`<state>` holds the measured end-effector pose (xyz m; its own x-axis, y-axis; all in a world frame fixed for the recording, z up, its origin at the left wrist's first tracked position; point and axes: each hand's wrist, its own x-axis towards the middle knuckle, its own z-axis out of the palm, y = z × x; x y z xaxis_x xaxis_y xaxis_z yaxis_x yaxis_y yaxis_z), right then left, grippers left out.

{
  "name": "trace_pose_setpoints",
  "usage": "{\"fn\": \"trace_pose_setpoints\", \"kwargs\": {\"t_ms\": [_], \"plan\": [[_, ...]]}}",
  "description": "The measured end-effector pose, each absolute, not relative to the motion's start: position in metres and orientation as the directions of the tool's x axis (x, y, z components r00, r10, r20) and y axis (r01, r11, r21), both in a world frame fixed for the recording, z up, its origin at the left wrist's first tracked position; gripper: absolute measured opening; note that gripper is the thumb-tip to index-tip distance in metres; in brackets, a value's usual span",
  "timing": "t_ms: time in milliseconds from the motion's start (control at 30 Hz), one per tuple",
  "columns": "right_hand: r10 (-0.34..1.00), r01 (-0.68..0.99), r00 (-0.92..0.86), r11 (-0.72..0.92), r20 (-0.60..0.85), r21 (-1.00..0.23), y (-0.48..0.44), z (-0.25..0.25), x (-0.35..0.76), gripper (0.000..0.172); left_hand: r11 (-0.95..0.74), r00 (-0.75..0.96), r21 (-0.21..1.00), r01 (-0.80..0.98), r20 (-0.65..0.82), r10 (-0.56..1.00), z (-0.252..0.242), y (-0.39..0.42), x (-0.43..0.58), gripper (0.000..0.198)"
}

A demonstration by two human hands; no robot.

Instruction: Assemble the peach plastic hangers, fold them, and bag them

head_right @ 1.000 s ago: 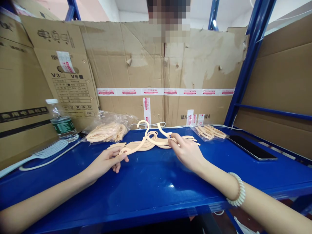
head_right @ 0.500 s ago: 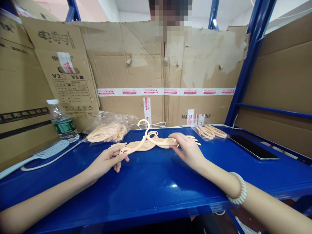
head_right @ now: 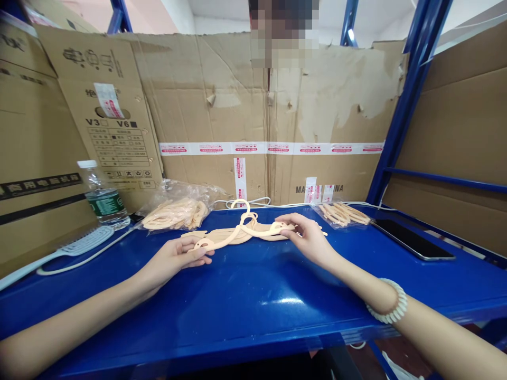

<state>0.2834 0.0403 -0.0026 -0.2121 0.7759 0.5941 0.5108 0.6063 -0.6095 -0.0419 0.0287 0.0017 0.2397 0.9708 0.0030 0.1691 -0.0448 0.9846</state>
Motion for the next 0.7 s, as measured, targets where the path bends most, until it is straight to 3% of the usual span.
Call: {"fn": "trace_pose_setpoints", "kwargs": {"t_ms": [300, 433, 567, 700], "plan": [[0.86, 0.307, -0.238, 0.507, 0.45, -0.806, 0.038, 0.003, 0.279, 0.034, -0.083, 0.227, 0.993, 0.09, 0.06, 0.972, -0.002, 0.032, -0.043, 0.047], [0.911, 0.068, -0.17, 0.391, 0.375, -0.918, 0.036, 0.003, 0.268, 0.042, -0.09, 0.245, 0.996, -0.004, 0.088, 0.965, -0.002, 0.032, -0.043, 0.042], [0.961, -0.17, -0.107, 0.234, 0.254, -0.957, 0.042, 0.008, 0.257, 0.048, -0.031, 0.258, 0.997, -0.074, 0.049, 0.965, 0.006, 0.033, -0.039, 0.032], [0.974, -0.205, -0.14, 0.145, 0.176, -0.968, 0.047, 0.022, 0.24, 0.044, 0.03, 0.251, 0.993, -0.115, -0.001, 0.968, 0.021, 0.035, -0.025, 0.027]]}}
